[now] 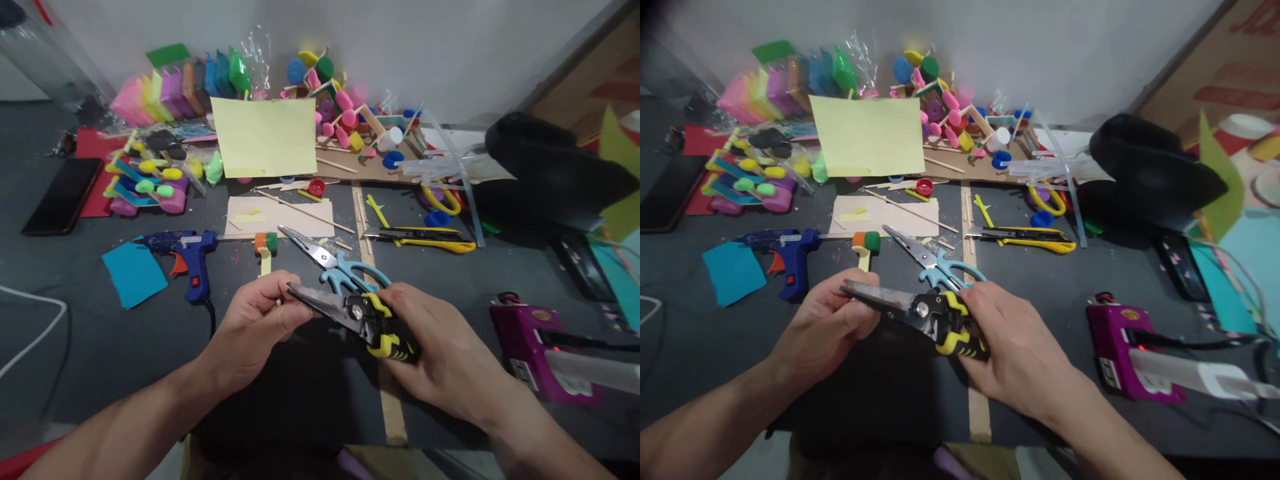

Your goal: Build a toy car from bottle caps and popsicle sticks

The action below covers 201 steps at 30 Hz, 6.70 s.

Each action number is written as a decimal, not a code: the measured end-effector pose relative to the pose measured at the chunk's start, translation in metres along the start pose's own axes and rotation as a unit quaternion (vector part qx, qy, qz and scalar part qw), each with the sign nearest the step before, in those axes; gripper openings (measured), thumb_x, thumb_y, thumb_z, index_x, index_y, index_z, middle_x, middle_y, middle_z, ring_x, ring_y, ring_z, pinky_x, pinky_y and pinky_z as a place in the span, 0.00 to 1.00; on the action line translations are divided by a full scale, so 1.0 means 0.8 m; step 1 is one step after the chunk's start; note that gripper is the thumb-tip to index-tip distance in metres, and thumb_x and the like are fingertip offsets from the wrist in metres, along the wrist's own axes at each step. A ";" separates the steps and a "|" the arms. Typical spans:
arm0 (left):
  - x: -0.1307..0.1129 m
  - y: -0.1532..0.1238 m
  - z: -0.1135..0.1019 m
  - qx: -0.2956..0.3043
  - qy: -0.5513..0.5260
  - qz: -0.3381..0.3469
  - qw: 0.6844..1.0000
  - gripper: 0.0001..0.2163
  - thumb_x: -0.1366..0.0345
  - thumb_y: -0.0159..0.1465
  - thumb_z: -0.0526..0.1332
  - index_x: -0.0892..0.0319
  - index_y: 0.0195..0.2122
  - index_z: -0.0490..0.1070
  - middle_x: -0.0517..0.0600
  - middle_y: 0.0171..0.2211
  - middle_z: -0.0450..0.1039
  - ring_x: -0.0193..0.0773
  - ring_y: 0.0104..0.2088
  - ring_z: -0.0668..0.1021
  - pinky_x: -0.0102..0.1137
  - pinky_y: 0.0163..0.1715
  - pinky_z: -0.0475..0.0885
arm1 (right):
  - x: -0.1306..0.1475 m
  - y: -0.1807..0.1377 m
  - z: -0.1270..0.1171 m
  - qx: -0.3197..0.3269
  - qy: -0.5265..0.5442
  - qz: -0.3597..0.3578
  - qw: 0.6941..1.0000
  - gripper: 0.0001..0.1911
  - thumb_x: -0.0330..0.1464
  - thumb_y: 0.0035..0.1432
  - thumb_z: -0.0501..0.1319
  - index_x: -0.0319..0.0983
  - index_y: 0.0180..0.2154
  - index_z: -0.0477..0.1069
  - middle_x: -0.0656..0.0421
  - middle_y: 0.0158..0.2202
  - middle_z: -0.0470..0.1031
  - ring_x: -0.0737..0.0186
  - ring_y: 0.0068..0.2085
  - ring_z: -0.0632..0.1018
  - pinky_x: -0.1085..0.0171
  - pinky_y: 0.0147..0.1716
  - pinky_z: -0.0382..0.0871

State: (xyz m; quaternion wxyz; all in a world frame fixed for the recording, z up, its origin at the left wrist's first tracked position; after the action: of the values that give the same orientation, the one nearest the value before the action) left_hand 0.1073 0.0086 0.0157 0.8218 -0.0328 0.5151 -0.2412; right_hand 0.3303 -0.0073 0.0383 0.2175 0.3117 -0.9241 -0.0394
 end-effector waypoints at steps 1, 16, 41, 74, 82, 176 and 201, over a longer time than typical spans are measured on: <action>0.000 0.000 0.000 0.002 0.001 -0.001 1.000 0.09 0.63 0.59 0.70 0.60 0.27 0.72 0.41 0.21 0.57 0.26 0.21 0.56 0.25 0.20 0.49 | 0.000 0.000 0.001 -0.002 -0.001 -0.001 1.000 0.11 0.30 0.58 0.56 0.40 0.44 0.62 0.54 0.32 0.74 0.54 0.32 0.76 0.60 0.28 0.71; -0.003 -0.002 0.000 0.005 -0.002 0.011 1.000 0.11 0.59 0.61 0.69 0.60 0.29 0.73 0.41 0.20 0.58 0.26 0.20 0.55 0.25 0.20 0.50 | 0.000 0.004 0.002 0.029 0.071 0.041 0.996 0.15 0.28 0.53 0.58 0.40 0.45 0.64 0.54 0.35 0.72 0.55 0.36 0.76 0.61 0.32 0.70; -0.005 0.000 0.001 0.028 -0.006 0.020 0.999 0.11 0.57 0.61 0.69 0.61 0.31 0.75 0.45 0.24 0.70 0.24 0.19 0.57 0.25 0.19 0.51 | -0.002 0.000 -0.001 0.020 0.039 0.012 0.999 0.15 0.30 0.55 0.58 0.39 0.46 0.62 0.53 0.37 0.74 0.54 0.36 0.77 0.60 0.32 0.72; -0.012 -0.002 -0.004 -0.097 0.096 0.141 0.981 0.05 0.73 0.61 0.66 0.55 0.32 0.79 0.43 0.25 0.68 0.25 0.22 0.61 0.22 0.21 0.57 | -0.013 -0.007 0.003 -0.035 -0.027 0.041 0.998 0.18 0.30 0.52 0.59 0.37 0.47 0.65 0.53 0.36 0.71 0.54 0.35 0.75 0.60 0.33 0.69; -0.019 -0.008 0.001 -0.113 0.155 0.196 0.962 0.07 0.75 0.60 0.67 0.54 0.32 0.77 0.39 0.18 0.57 0.27 0.20 0.60 0.23 0.21 0.60 | -0.016 -0.007 0.004 -0.037 -0.045 0.043 0.997 0.15 0.32 0.54 0.59 0.37 0.45 0.66 0.52 0.37 0.72 0.53 0.36 0.76 0.61 0.32 0.68; -0.071 0.199 0.078 0.177 0.557 0.042 0.811 0.09 0.63 0.67 0.58 0.61 0.31 0.71 0.48 0.29 0.73 0.27 0.21 0.66 0.27 0.22 0.61 | -0.058 -0.016 -0.026 -0.236 0.351 0.306 0.853 0.13 0.40 0.54 0.63 0.39 0.38 0.70 0.60 0.33 0.73 0.61 0.35 0.74 0.63 0.36 0.68; -0.020 0.011 0.024 0.104 -0.107 -0.070 0.986 0.07 0.66 0.65 0.66 0.60 0.30 0.72 0.43 0.16 0.69 0.19 0.12 0.48 0.16 0.12 0.46 | -0.015 -0.005 0.006 -0.053 0.111 0.039 0.992 0.21 0.28 0.50 0.60 0.39 0.48 0.63 0.52 0.40 0.72 0.53 0.40 0.75 0.58 0.37 0.71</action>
State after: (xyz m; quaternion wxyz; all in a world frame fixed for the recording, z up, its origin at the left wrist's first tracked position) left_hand 0.1212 0.0196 0.0354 0.8519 -0.0089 0.3931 -0.3459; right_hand 0.3393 -0.0037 0.0284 0.3364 0.2659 -0.9023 -0.0448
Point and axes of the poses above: each hand's wrist, its own y-axis towards the middle knuckle, its own z-axis out of the palm, x = y × z, the point moved 2 cm from there along y, towards the middle knuckle
